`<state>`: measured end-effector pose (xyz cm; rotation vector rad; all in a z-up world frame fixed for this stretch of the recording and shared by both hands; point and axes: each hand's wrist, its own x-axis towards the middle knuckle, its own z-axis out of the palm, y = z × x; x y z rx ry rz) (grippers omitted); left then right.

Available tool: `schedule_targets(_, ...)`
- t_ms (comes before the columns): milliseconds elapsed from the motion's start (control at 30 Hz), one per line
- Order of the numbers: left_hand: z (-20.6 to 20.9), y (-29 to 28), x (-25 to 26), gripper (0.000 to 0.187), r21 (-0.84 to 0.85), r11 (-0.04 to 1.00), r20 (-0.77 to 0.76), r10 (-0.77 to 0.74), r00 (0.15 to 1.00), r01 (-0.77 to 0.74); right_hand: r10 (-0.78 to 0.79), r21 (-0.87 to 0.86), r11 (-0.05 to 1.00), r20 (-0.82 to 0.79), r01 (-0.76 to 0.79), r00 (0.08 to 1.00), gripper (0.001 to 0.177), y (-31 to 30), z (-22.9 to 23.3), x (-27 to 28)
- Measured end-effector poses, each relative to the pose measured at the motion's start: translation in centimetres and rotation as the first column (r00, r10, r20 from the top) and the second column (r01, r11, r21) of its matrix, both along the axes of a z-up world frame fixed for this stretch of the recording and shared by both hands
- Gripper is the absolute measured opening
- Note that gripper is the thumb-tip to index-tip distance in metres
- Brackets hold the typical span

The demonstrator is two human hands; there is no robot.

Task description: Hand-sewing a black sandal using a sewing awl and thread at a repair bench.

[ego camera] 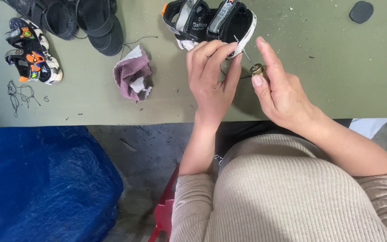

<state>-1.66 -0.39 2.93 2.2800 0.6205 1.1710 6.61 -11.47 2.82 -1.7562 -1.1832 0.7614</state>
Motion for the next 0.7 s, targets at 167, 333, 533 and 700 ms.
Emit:
schedule_targets(167,0.4,-0.2,-0.1,0.015,-0.092,0.996,-0.003,-0.001,1.0,0.001,-0.006,0.021,1.0,-0.004,0.006,1.0,0.047,0.0,-0.1,-0.1)
schedule_targets(333,0.4,-0.7,0.2,0.013,-0.143,0.988,-0.022,0.055,0.998,-0.057,-0.026,0.014,1.0,0.024,0.026,0.999,0.048,0.0,-0.6,-0.6)
schedule_targets(533,-0.1,-0.8,0.8,0.015,-0.012,0.998,0.012,0.061,0.998,-0.061,-0.046,0.051,0.998,-0.019,0.047,0.999,0.046,-0.2,-0.6,-0.4)
schedule_targets(700,-1.0,-0.8,0.7,0.02,0.1,0.994,-0.061,0.059,0.996,-0.053,-0.05,0.1,0.993,-0.048,0.055,0.998,0.045,-0.2,-0.8,-0.4)
